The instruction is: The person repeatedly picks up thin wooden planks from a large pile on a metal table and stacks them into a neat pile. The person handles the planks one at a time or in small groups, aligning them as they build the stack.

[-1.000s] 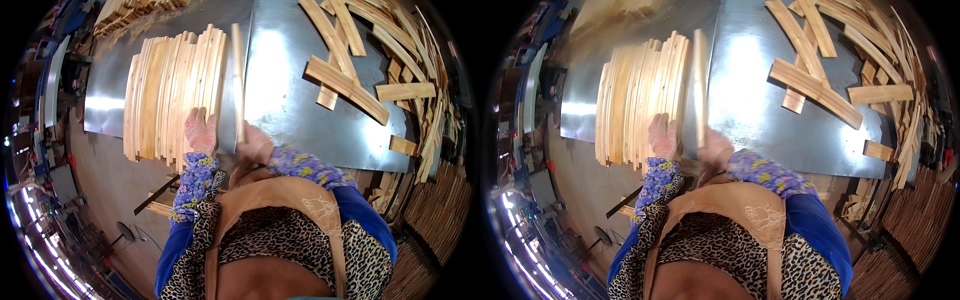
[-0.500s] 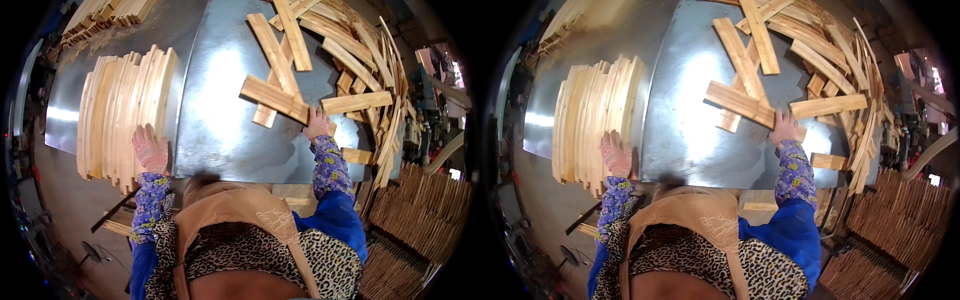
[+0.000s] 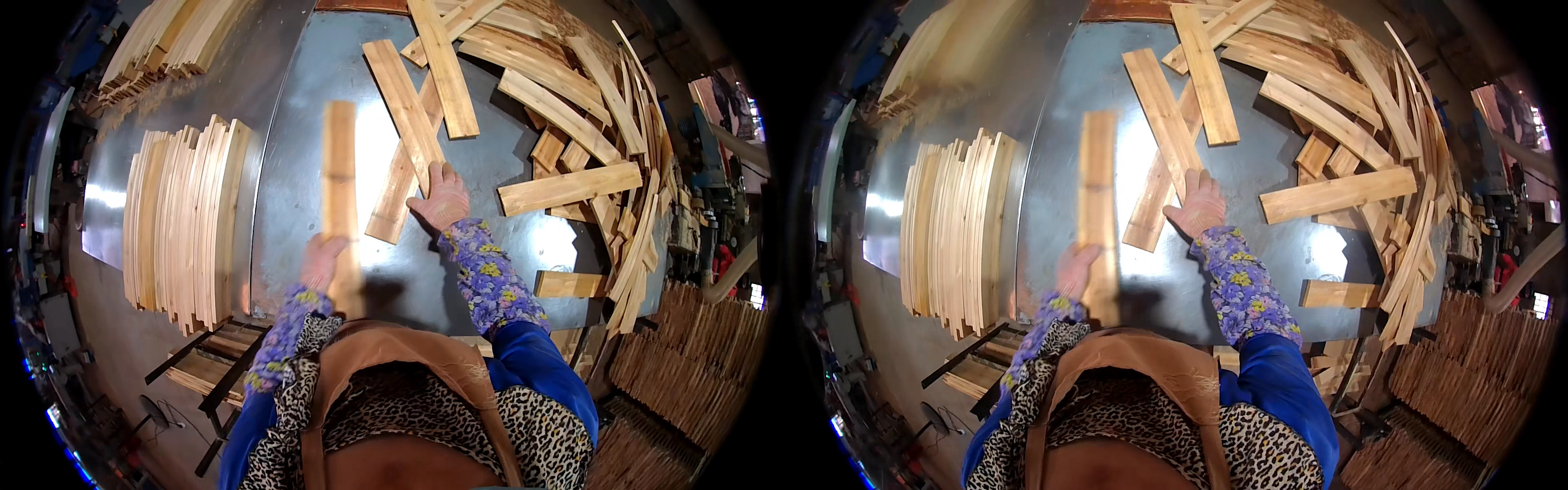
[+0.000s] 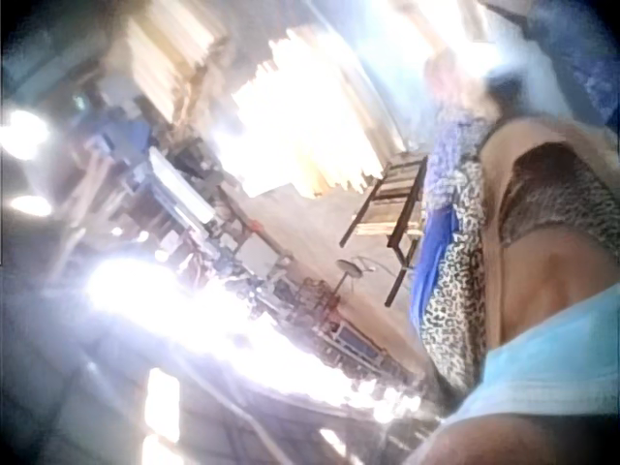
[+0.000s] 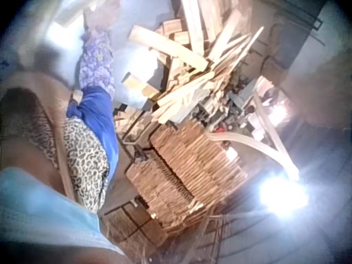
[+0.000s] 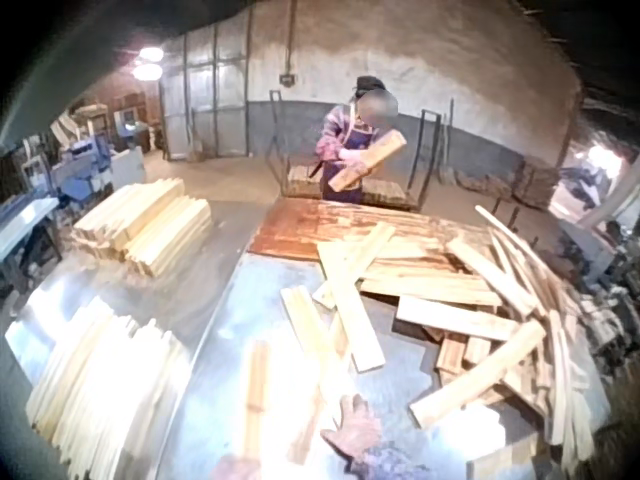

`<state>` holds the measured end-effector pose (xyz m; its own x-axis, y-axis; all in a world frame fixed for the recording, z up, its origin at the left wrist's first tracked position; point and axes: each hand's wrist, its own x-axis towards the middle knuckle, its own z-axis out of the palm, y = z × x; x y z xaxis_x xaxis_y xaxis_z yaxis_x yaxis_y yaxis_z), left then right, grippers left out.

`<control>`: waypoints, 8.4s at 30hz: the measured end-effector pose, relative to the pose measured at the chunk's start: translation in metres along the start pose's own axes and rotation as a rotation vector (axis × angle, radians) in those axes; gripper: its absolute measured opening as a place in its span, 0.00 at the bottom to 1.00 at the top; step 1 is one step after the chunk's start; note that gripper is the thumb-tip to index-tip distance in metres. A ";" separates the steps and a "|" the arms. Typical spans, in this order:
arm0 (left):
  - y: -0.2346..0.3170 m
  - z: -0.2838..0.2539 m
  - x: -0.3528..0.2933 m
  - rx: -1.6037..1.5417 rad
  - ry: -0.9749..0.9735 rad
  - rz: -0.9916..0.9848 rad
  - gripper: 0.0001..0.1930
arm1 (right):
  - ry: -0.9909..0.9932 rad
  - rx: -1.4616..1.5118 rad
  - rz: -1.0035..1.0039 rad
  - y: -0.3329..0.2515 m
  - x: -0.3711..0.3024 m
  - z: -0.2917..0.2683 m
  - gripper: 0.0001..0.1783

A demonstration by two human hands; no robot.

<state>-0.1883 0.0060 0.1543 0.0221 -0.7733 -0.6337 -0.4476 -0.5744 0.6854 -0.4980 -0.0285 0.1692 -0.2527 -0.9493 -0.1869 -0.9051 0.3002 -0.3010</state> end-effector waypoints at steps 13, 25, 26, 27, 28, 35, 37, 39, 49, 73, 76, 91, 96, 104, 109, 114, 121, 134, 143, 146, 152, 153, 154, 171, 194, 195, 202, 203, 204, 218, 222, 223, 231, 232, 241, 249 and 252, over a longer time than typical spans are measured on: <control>-0.072 -0.193 -0.005 1.202 0.722 0.062 0.46 | 0.190 0.069 0.006 0.056 0.140 -0.045 0.56; 0.096 0.027 0.136 -0.784 -0.371 0.165 0.35 | -0.380 1.130 0.083 -0.024 0.155 -0.062 0.56; 0.107 0.034 0.147 -1.055 -0.559 -0.046 0.35 | -0.505 1.126 -0.060 -0.029 0.156 -0.058 0.56; 0.113 0.038 0.152 -1.221 -0.717 0.003 0.37 | -0.432 1.000 -0.098 -0.031 0.163 -0.054 0.56; 0.118 0.040 0.160 -1.139 -0.591 -0.115 0.36 | -0.367 0.735 -0.043 -0.033 0.180 -0.050 0.57; 0.102 0.034 0.183 -0.795 -0.349 -0.204 0.35 | 0.178 0.295 0.423 -0.042 0.401 -0.056 0.58; 0.097 0.030 0.190 -0.778 -0.368 -0.126 0.36 | 0.187 0.172 0.485 -0.049 0.438 -0.050 0.58; 0.095 0.023 0.196 -0.806 -0.419 -0.170 0.37 | 0.265 0.315 0.504 -0.054 0.445 -0.049 0.57; 0.102 0.022 0.149 -1.358 -0.997 -0.113 0.44 | -0.324 0.926 0.084 -0.102 0.045 -0.014 0.43; -0.136 -0.239 -0.083 0.874 0.548 0.613 0.38 | -0.836 0.768 -0.242 -0.325 -0.135 0.175 0.43; -0.150 -0.240 -0.082 0.763 0.486 0.520 0.38 | -0.648 0.789 -0.260 -0.246 -0.101 0.160 0.32; 0.104 0.120 -0.046 0.802 0.102 0.932 0.45 | 0.633 1.141 0.734 0.208 -0.003 -0.019 0.33; 0.177 0.253 -0.028 0.829 -0.428 0.510 0.59 | -0.257 1.023 0.198 0.175 -0.084 -0.035 0.29; 0.122 0.249 -0.022 -0.374 -0.586 0.114 0.44 | 0.125 -0.503 0.185 0.394 0.103 -0.231 0.54; 0.127 0.232 -0.005 -1.028 -0.841 -0.090 0.38 | -0.217 -0.461 0.094 0.372 0.144 -0.279 0.55; 0.142 0.255 0.014 -1.003 -0.730 -0.021 0.42 | -0.600 0.073 -0.084 0.251 0.100 -0.238 0.42; 0.140 0.285 0.021 -1.153 -0.887 -0.187 0.37 | -0.492 -0.187 -0.479 0.180 0.173 -0.190 0.34; 0.132 0.264 0.045 -0.995 -0.785 -0.142 0.40 | -0.305 -0.034 0.140 0.302 0.278 -0.233 0.65; 0.132 0.271 0.035 -0.867 -0.592 -0.144 0.32 | -0.002 0.136 0.128 0.229 0.055 -0.090 0.56; 0.119 0.259 0.019 -0.595 -0.375 0.098 0.36 | -0.072 0.326 0.045 0.184 0.005 -0.070 0.56; 0.099 0.212 -0.012 -0.452 -0.208 0.004 0.33 | -0.419 0.700 -0.180 0.106 -0.073 -0.017 0.43; 0.098 0.206 -0.015 -0.468 -0.227 0.008 0.34 | -0.447 1.042 -0.165 0.108 -0.072 -0.009 0.41; 0.096 0.202 -0.018 -0.488 -0.227 0.038 0.34 | -0.381 0.997 -0.166 0.118 -0.065 -0.004 0.37; 0.065 0.097 -0.010 -1.135 -0.588 -0.321 0.37 | -0.550 1.855 0.321 0.009 0.028 0.044 0.24; 0.098 0.176 0.038 -1.354 -0.739 -0.188 0.48 | 0.214 0.329 0.407 0.276 0.086 -0.200 0.19; 0.104 0.183 0.033 -1.334 -0.852 -0.145 0.50 | 0.106 0.376 0.245 0.242 0.056 -0.183 0.21; 0.093 0.216 0.012 -1.355 -0.608 -0.236 0.43 | 0.121 0.456 0.143 0.194 0.012 -0.098 0.35; 0.089 0.214 0.012 -1.356 -0.642 -0.241 0.43 | 0.172 0.221 0.243 0.203 0.027 -0.094 0.36; 0.086 0.209 0.013 -1.360 -0.654 -0.240 0.43 | 0.374 -0.021 0.276 0.209 0.044 -0.090 0.38; 0.058 0.147 0.027 -1.387 -0.699 -0.291 0.41 | 0.368 0.527 0.668 0.310 0.135 -0.170 0.42; 0.071 0.156 0.026 -1.403 -0.756 -0.240 0.42 | 0.341 0.792 0.473 0.232 0.037 -0.126 0.29; 0.074 0.156 0.023 -1.440 -0.832 -0.206 0.42 | 0.071 1.313 0.520 0.202 0.010 -0.107 0.29; 0.061 0.089 -0.021 -1.402 -0.847 -0.275 0.42 | -0.488 0.454 -0.046 0.020 -0.100 -0.036 0.38; 0.060 0.071 -0.029 -1.345 -0.786 -0.286 0.42 | -0.582 0.428 -0.109 0.012 -0.098 -0.039 0.38; 0.027 -0.092 -0.104 0.828 0.399 0.162 0.51 | -0.535 0.347 -0.240 -0.023 -0.110 -0.008 0.32; -0.077 -0.124 -0.097 1.152 0.640 0.163 0.46 | -0.636 0.355 -0.330 -0.014 -0.152 0.009 0.31; -0.098 -0.148 -0.083 1.148 0.729 -0.111 0.55 | -0.448 0.371 -0.173 0.033 -0.168 0.000 0.30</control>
<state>-0.0143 0.0866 0.1925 0.4087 -0.9083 -0.0891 -0.8890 -0.3741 -0.2641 -0.4852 0.1403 0.1908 0.1285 -0.8798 -0.4577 -0.7206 0.2342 -0.6526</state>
